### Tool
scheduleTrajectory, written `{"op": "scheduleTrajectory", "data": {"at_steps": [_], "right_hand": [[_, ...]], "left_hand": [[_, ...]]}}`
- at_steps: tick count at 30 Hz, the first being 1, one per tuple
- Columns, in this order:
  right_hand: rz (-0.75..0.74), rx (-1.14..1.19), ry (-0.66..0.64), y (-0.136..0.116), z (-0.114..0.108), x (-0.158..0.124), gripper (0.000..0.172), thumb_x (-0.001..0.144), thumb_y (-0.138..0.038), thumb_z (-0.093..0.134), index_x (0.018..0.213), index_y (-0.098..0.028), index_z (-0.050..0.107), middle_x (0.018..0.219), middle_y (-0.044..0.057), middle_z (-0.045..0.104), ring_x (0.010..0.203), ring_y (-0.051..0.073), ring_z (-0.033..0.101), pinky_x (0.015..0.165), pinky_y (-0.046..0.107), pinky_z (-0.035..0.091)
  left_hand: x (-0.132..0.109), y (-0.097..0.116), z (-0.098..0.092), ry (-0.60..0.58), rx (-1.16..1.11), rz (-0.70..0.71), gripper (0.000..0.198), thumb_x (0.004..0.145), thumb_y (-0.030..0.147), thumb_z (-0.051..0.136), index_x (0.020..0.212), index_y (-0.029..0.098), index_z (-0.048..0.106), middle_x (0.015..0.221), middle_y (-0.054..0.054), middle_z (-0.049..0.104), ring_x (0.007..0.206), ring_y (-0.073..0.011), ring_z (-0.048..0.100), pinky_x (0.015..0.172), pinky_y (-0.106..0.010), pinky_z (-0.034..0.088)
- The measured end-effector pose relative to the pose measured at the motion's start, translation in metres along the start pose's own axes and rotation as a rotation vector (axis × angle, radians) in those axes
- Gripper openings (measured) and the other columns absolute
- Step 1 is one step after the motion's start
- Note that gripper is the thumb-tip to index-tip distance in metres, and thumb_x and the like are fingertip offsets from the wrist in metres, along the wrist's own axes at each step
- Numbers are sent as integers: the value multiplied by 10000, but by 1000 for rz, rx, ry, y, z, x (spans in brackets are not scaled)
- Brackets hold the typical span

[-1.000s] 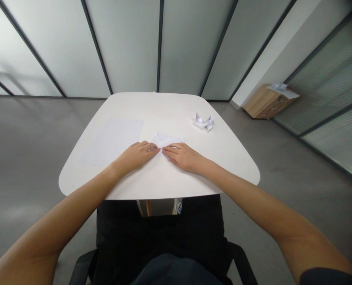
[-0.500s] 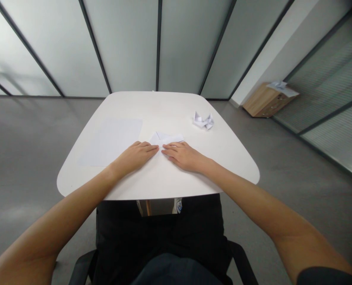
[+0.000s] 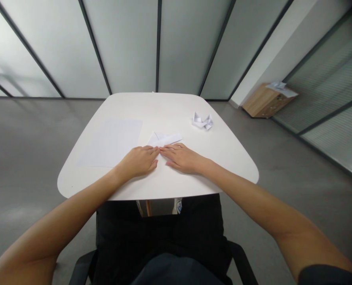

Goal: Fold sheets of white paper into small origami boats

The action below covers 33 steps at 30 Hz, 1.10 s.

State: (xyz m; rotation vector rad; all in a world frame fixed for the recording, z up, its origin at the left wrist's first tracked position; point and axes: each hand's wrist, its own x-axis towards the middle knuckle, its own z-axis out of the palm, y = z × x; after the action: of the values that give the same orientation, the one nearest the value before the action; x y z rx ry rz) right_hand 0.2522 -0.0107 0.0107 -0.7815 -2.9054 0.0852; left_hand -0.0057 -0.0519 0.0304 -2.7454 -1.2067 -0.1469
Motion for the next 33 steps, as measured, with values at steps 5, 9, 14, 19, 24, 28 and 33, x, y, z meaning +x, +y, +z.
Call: {"op": "scheduleTrajectory", "data": {"at_steps": [5,9,14,19,24,28,33], "right_hand": [[51,77,-5,2,-2,-1,669,1062,-581,488,1652,-283,380,1679,57,435,1559,298,387,1276,500,284],[82,106,-3,7,-4,-4,682,1053,-606,491,1638,-266,407,1680,68,432,1575,305,360,1275,514,297],[116,93,-8,15,-4,-11,689,1057,-621,465,1639,-258,399,1686,75,420,1590,292,335,1301,533,259],[181,85,-12,27,-4,-18,686,1058,-621,446,1635,-253,400,1688,92,411,1588,305,340,1315,573,211],[239,92,-9,44,-6,-30,684,1061,-597,444,1639,-238,385,1689,118,405,1583,321,348,1313,616,173],[274,94,18,57,-5,-38,620,1067,-554,439,1613,-259,426,1672,106,440,1561,325,388,1297,635,197],[306,46,84,66,-6,-34,504,1084,-507,416,1464,-224,587,1526,124,617,1441,315,540,1261,601,252]], "left_hand": [[-3,1,5,-3,34,9,498,1050,309,424,1481,92,546,1507,-182,612,1350,-290,615,1063,-421,529],[-4,1,6,-11,29,7,494,1061,320,416,1484,104,550,1522,-171,602,1366,-287,604,1056,-418,535],[-3,0,8,-8,7,4,496,1062,324,418,1488,109,553,1529,-178,593,1373,-290,601,1079,-425,519],[-3,0,7,-17,6,-6,500,1065,333,408,1505,137,540,1537,-164,591,1368,-279,605,1074,-420,521],[-4,-2,7,-22,-7,1,509,1066,338,392,1511,139,539,1559,-155,571,1392,-282,586,1081,-428,518],[-4,-3,7,-29,-12,0,520,1067,347,389,1519,132,532,1558,-150,574,1397,-283,581,1071,-434,528],[-4,-3,6,-24,-21,-7,519,1057,343,408,1514,133,538,1546,-141,589,1386,-281,591,1077,-440,532]]}}
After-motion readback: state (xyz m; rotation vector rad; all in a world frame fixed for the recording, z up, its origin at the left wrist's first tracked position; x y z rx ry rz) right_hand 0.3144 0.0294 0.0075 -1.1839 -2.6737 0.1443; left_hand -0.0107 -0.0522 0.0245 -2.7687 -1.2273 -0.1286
